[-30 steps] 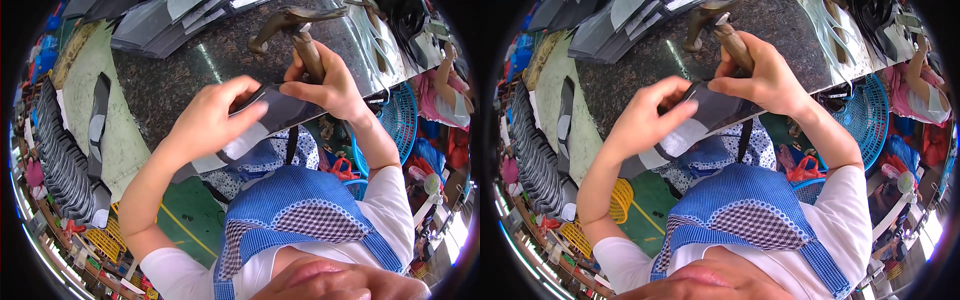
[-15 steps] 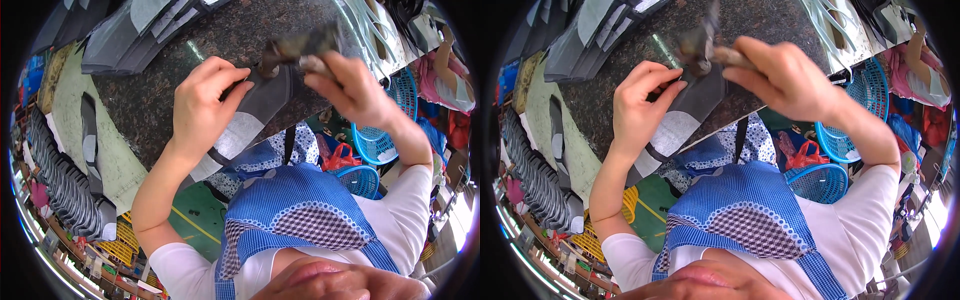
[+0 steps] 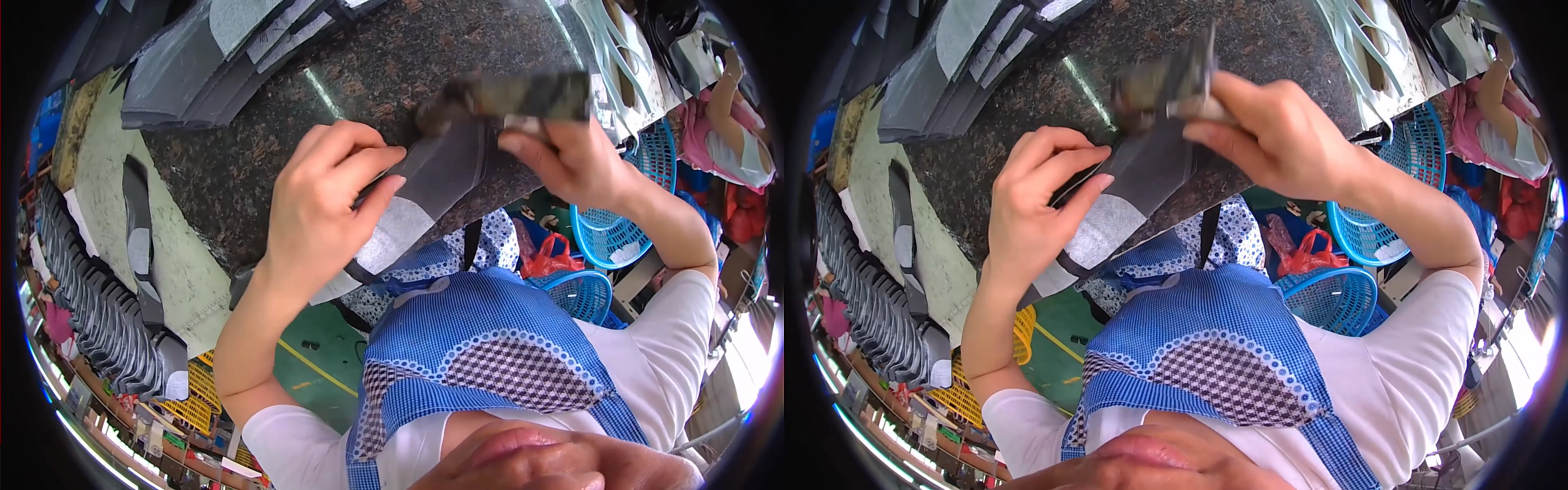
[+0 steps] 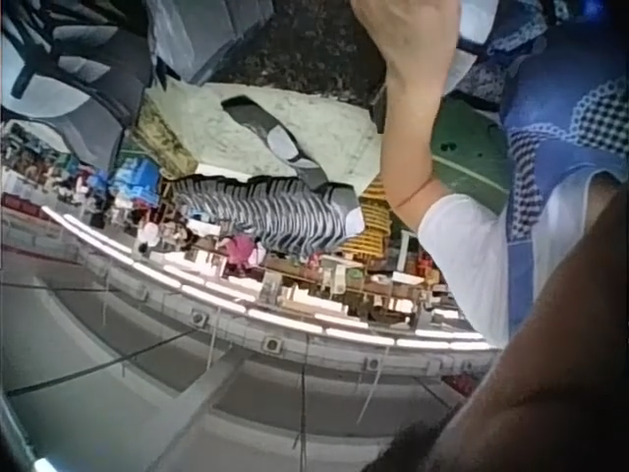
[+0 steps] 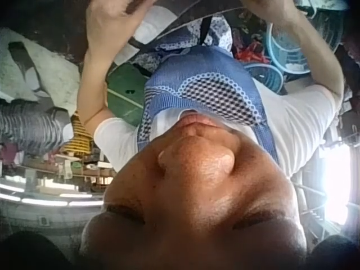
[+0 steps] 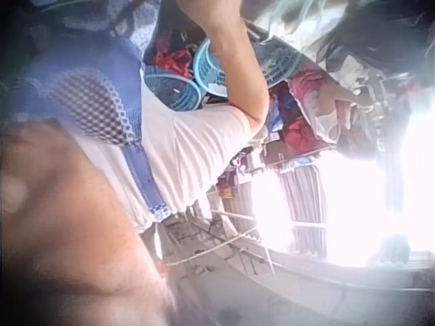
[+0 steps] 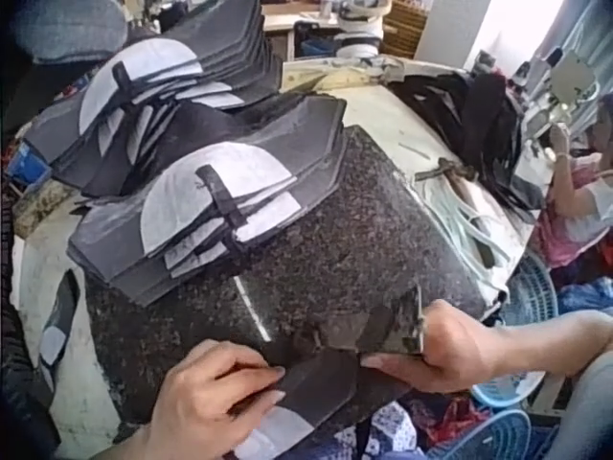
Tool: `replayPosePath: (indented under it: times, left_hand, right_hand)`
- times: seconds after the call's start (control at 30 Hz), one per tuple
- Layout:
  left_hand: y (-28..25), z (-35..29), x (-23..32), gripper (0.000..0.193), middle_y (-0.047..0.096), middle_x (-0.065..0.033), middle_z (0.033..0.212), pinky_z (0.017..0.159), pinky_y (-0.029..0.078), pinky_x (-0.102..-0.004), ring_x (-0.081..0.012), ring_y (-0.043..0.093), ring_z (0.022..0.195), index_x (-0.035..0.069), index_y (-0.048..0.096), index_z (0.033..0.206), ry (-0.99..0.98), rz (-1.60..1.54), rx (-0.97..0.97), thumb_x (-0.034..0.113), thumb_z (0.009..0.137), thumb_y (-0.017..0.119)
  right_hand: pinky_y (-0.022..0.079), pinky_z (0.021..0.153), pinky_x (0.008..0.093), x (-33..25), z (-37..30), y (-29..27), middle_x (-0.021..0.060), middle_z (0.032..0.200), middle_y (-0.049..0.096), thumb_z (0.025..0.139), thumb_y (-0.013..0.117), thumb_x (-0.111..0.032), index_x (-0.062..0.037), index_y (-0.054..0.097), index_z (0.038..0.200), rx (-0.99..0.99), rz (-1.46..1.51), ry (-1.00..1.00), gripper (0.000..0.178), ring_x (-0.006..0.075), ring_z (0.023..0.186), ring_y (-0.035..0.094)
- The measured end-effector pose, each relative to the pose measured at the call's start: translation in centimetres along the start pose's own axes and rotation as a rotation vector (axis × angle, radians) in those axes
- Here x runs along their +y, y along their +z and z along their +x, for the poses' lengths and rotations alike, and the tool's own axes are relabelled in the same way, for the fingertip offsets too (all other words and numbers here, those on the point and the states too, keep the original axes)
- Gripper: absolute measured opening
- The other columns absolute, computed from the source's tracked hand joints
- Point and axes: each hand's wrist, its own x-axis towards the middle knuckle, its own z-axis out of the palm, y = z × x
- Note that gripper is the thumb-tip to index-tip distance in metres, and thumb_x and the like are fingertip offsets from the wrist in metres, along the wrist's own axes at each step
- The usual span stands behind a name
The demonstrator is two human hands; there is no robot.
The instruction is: The recorder is hammering shoe components on a workbench to secure or flatten them during manufacturing.
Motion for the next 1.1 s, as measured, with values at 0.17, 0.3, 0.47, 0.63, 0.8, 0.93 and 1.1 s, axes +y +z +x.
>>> replayPosePath:
  times: [0.17,0.3,0.47,0.63,0.8,0.93,1.1]
  left_hand:
    - [1.0,-1.1,1.6,0.017,0.063,-0.0083,0.087,0.065,0.051,-0.0366,-0.0262,0.063,0.076,0.001,0.073,0.090,-0.028,0.121,0.039,0.004,0.075,0.079]
    - [1.2,-1.7,0.3,0.020,0.059,-0.0058,0.082,0.064,0.052,-0.0347,-0.0231,0.062,0.073,0.003,0.071,0.095,0.020,0.097,0.105,0.007,0.076,0.077]
    - [-2.2,-1.9,0.4,0.020,0.064,-0.0094,0.084,0.067,0.050,-0.0328,-0.0253,0.063,0.075,0.000,0.072,0.092,-0.281,-0.224,-0.158,0.004,0.074,0.079]
    - [-1.2,-3.7,-0.2,0.016,0.061,-0.0076,0.081,0.066,0.050,-0.0336,-0.0243,0.061,0.074,0.000,0.073,0.091,-0.109,-0.084,-0.022,0.000,0.075,0.076]
    - [0.3,-3.7,0.1,0.016,0.061,-0.0056,0.080,0.062,0.049,-0.0335,-0.0230,0.062,0.073,0.002,0.073,0.090,-0.013,0.041,0.113,-0.002,0.074,0.076]
    - [1.8,-1.5,-0.6,0.018,0.060,-0.0067,0.079,0.062,0.050,-0.0331,-0.0243,0.061,0.072,0.003,0.072,0.092,0.044,0.173,0.250,0.002,0.075,0.078]
    - [-1.9,-2.4,-0.8,0.024,0.061,-0.0069,0.084,0.069,0.049,-0.0310,-0.0203,0.061,0.078,-0.001,0.070,0.098,-0.197,-0.122,-0.013,0.007,0.077,0.079]
  right_hand:
    - [0.047,0.051,0.0422,-0.9,-0.6,-0.1,0.0143,0.063,0.055,0.091,0.067,-0.014,-0.0048,0.058,0.109,-0.150,-0.031,-0.061,0.023,0.0323,0.056,0.062]
    - [0.046,0.048,0.0422,-2.1,0.7,-0.3,0.0132,0.061,0.054,0.091,0.068,-0.015,-0.0063,0.055,0.107,-0.087,0.011,0.154,0.022,0.0332,0.055,0.062]
    - [0.047,0.048,0.0408,-1.7,-1.0,1.5,0.0130,0.061,0.056,0.092,0.067,-0.010,-0.0066,0.058,0.106,-0.199,-0.031,-0.056,0.017,0.0329,0.053,0.060]
    - [0.047,0.049,0.0370,-1.6,0.8,1.4,0.0134,0.065,0.060,0.091,0.069,-0.010,-0.0015,0.062,0.107,0.000,-0.042,-0.035,0.020,0.0309,0.052,0.060]
    - [0.044,0.045,0.0356,-1.1,0.1,2.0,0.0093,0.063,0.057,0.090,0.070,-0.011,-0.0028,0.058,0.112,-0.140,-0.022,-0.087,0.026,0.0198,0.047,0.056]
    - [0.039,0.046,0.0329,-1.5,1.3,1.2,0.0115,0.061,0.053,0.097,0.063,-0.011,-0.0006,0.055,0.108,0.184,0.064,0.196,0.017,0.0178,0.047,0.048]
    - [0.046,0.052,0.0381,-1.1,0.7,1.7,0.0178,0.067,0.057,0.092,0.065,-0.007,-0.0022,0.056,0.107,-0.018,-0.032,0.072,0.019,0.0283,0.053,0.057]
